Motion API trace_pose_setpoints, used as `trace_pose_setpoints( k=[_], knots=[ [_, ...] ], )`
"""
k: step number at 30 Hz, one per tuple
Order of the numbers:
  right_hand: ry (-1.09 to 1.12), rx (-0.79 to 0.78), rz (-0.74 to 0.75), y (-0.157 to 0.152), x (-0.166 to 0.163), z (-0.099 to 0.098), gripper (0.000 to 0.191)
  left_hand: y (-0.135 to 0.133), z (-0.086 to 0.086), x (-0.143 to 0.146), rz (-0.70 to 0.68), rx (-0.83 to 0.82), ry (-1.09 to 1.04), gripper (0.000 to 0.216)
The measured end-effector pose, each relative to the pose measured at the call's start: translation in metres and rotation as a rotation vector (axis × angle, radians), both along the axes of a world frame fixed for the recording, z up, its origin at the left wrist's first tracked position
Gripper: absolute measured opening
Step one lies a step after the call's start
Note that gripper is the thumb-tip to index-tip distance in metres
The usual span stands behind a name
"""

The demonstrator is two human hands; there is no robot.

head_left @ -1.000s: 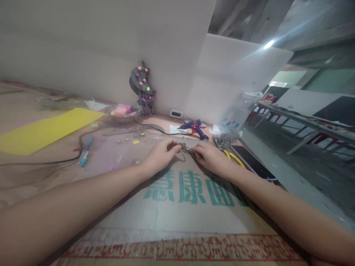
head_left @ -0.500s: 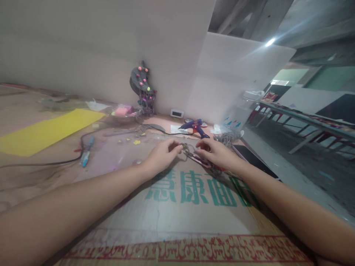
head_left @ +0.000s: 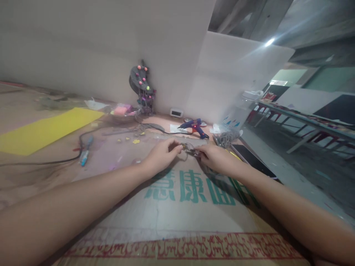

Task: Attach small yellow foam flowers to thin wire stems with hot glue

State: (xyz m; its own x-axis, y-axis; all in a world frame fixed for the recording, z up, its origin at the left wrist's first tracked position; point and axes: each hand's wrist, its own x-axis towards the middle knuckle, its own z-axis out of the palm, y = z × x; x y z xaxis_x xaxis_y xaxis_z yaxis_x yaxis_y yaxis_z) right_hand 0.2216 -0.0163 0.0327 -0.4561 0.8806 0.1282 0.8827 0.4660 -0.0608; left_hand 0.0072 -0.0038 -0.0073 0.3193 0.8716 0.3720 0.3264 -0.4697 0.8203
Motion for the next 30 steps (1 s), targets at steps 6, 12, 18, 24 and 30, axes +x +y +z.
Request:
trace_pose_setpoints(
  k=[6, 12, 18, 24, 30],
  knots=[
    [0.379, 0.130, -0.085, 0.021, 0.012, -0.003, 0.034, 0.002, -0.004, 0.000, -0.003, 0.028, 0.001, 0.020],
    [0.624, 0.218, 0.012, 0.022, 0.013, -0.012, 0.035, 0.003, -0.003, 0.000, -0.006, 0.034, 0.005, 0.019],
    [0.412, 0.398, 0.104, 0.012, 0.010, -0.025, 0.035, 0.002, -0.001, 0.000, 0.030, 0.033, 0.014, 0.021],
    [0.203, 0.258, -0.062, 0.020, 0.012, -0.020, 0.035, 0.002, 0.001, -0.001, 0.072, 0.042, -0.021, 0.020],
    [-0.077, -0.085, -0.039, 0.008, 0.021, 0.020, 0.025, 0.003, 0.001, -0.001, 0.137, 0.016, -0.056, 0.020]
  ],
)
